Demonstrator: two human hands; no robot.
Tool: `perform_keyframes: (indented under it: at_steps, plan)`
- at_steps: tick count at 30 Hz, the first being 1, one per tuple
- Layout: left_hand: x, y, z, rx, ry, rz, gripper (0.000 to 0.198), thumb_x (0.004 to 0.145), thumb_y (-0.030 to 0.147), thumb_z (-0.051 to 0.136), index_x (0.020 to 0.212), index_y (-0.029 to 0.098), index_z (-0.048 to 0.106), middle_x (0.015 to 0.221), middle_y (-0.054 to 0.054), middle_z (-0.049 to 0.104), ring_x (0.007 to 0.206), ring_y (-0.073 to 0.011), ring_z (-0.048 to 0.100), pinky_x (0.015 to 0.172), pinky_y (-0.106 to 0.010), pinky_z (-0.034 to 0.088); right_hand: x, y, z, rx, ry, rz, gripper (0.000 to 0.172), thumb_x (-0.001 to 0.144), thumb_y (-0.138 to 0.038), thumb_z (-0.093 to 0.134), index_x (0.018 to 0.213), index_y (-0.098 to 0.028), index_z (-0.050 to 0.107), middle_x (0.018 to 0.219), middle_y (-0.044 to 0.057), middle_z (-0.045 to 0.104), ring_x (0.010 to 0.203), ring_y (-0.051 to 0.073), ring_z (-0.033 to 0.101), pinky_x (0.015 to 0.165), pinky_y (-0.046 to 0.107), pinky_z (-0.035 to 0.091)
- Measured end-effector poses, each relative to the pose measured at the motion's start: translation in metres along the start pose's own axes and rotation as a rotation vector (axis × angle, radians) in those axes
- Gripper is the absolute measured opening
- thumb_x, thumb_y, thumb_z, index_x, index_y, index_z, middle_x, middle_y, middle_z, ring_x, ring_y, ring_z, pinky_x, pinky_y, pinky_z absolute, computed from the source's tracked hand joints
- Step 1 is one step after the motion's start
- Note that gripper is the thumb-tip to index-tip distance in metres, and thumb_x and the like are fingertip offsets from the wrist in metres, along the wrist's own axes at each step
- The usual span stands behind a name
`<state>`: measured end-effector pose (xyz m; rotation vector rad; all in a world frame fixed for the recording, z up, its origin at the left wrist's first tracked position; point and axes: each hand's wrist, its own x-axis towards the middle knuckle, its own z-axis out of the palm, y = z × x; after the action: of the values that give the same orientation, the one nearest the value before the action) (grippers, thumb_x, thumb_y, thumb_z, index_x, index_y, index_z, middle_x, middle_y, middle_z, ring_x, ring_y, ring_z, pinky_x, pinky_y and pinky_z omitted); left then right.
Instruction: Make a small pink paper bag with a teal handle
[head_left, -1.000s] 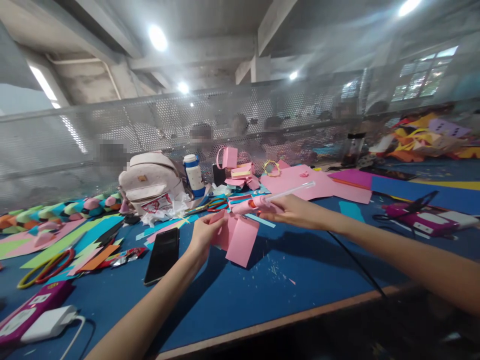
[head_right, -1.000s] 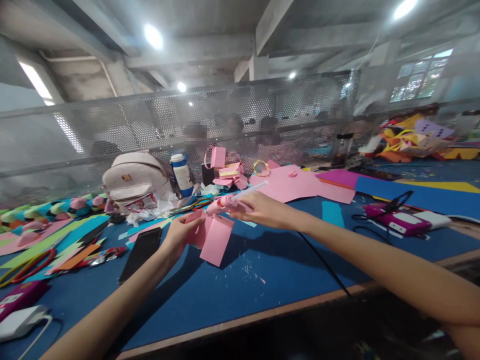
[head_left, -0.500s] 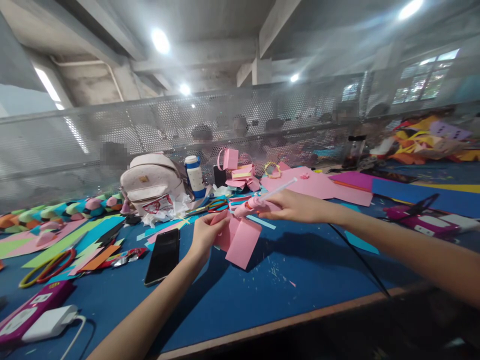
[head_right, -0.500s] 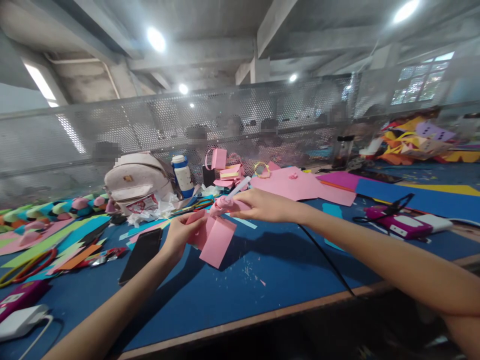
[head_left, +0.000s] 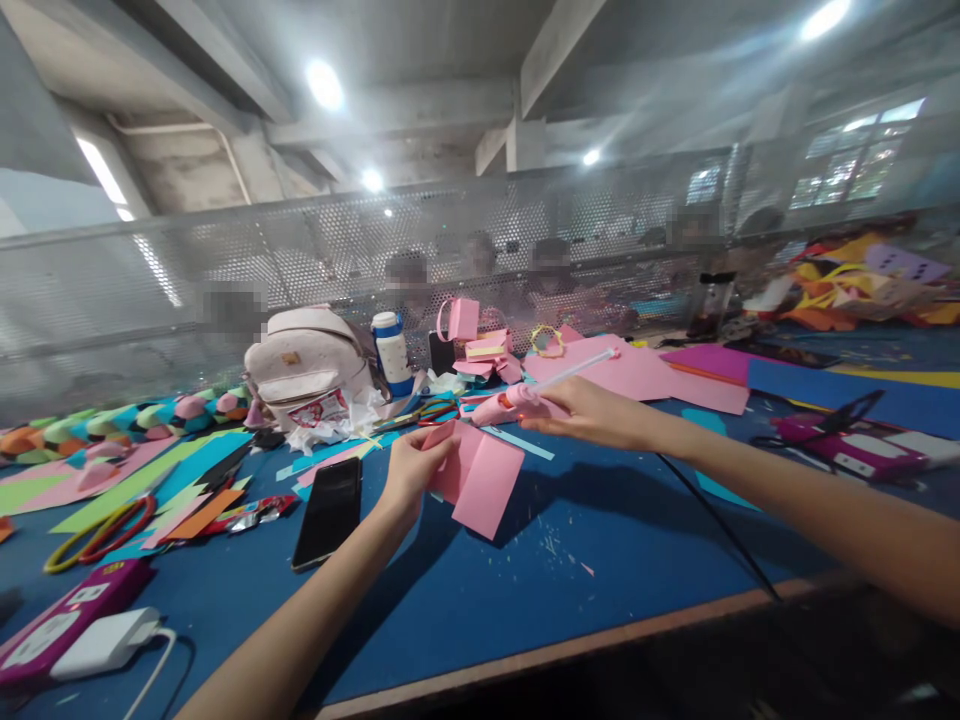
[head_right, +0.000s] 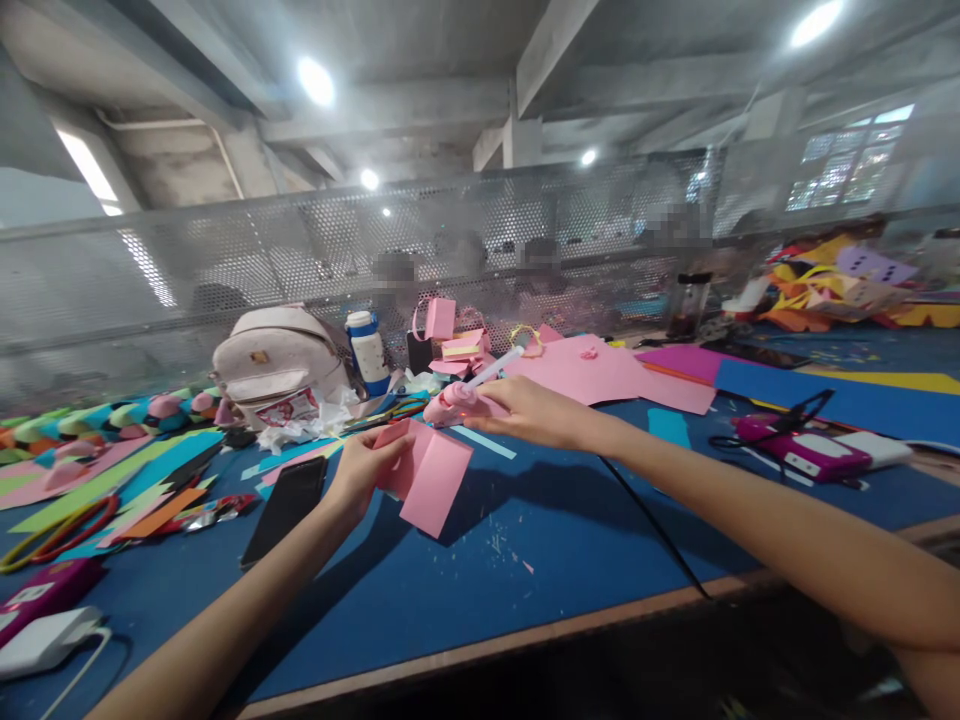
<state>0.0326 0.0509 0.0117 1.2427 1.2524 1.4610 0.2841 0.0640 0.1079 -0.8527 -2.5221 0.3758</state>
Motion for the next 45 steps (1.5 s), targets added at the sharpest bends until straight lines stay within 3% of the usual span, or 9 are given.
perform_keyframes:
  at_steps: [5, 10, 17, 21, 40, 45]
  plan:
    - [-0.001, 0.001, 0.001, -0.013, 0.004, -0.013, 0.036, 0.055, 0.042, 0.084, 0.069, 0.011, 0.071, 0.052, 0.003, 0.052, 0.048, -0.0064, 0.040, 0.047, -0.020, 0.027, 0.000, -0.002, 0.001, 0.001, 0.007, -0.033, 0.051, 0.091, -0.059, 0.046, 0.099, -0.015, 0.068, 0.086, 0.009, 0.068, 0.076, 0.023, 0.060, 0.065, 0.030, 0.043]
    - [-0.001, 0.000, 0.002, -0.031, 0.008, -0.026, 0.038, 0.053, 0.042, 0.085, 0.072, 0.011, 0.073, 0.056, 0.001, 0.057, 0.048, -0.0071, 0.043, 0.047, -0.020, 0.029, 0.000, -0.002, 0.003, 0.059, 0.012, -0.049, 0.048, 0.092, -0.057, 0.047, 0.114, -0.019, 0.066, 0.100, 0.009, 0.070, 0.087, 0.025, 0.062, 0.076, 0.033, 0.047]
    - [-0.001, 0.000, 0.002, -0.049, 0.002, -0.021, 0.040, 0.053, 0.041, 0.085, 0.077, 0.011, 0.075, 0.058, 0.000, 0.059, 0.049, -0.0074, 0.044, 0.048, -0.020, 0.031, -0.001, 0.000, 0.002, 0.089, -0.010, 0.008, 0.045, 0.093, -0.054, 0.048, 0.120, -0.021, 0.064, 0.108, 0.007, 0.070, 0.094, 0.026, 0.062, 0.083, 0.036, 0.047]
    - [-0.001, 0.000, 0.002, -0.056, -0.002, -0.022, 0.040, 0.054, 0.042, 0.085, 0.077, 0.011, 0.075, 0.058, 0.000, 0.060, 0.050, -0.0077, 0.045, 0.048, -0.020, 0.032, 0.000, -0.006, 0.001, 0.153, -0.045, -0.044, 0.044, 0.095, -0.050, 0.045, 0.125, -0.022, 0.061, 0.112, 0.006, 0.068, 0.101, 0.026, 0.061, 0.089, 0.038, 0.046]
    - [0.000, -0.001, 0.001, -0.058, 0.001, -0.031, 0.043, 0.053, 0.043, 0.085, 0.080, 0.010, 0.075, 0.058, 0.000, 0.060, 0.049, -0.0075, 0.045, 0.048, -0.020, 0.032, 0.000, -0.007, 0.000, 0.138, -0.011, -0.096, 0.039, 0.096, -0.049, 0.045, 0.119, -0.023, 0.064, 0.111, 0.004, 0.069, 0.105, 0.026, 0.061, 0.092, 0.037, 0.046]
    - [-0.001, 0.000, 0.002, -0.065, -0.004, -0.026, 0.043, 0.053, 0.043, 0.085, 0.079, 0.011, 0.075, 0.058, 0.000, 0.060, 0.049, -0.0073, 0.045, 0.048, -0.020, 0.032, 0.000, -0.006, -0.001, 0.123, -0.040, -0.083, 0.043, 0.097, -0.050, 0.043, 0.126, -0.024, 0.061, 0.118, 0.005, 0.067, 0.106, 0.027, 0.061, 0.091, 0.039, 0.046]
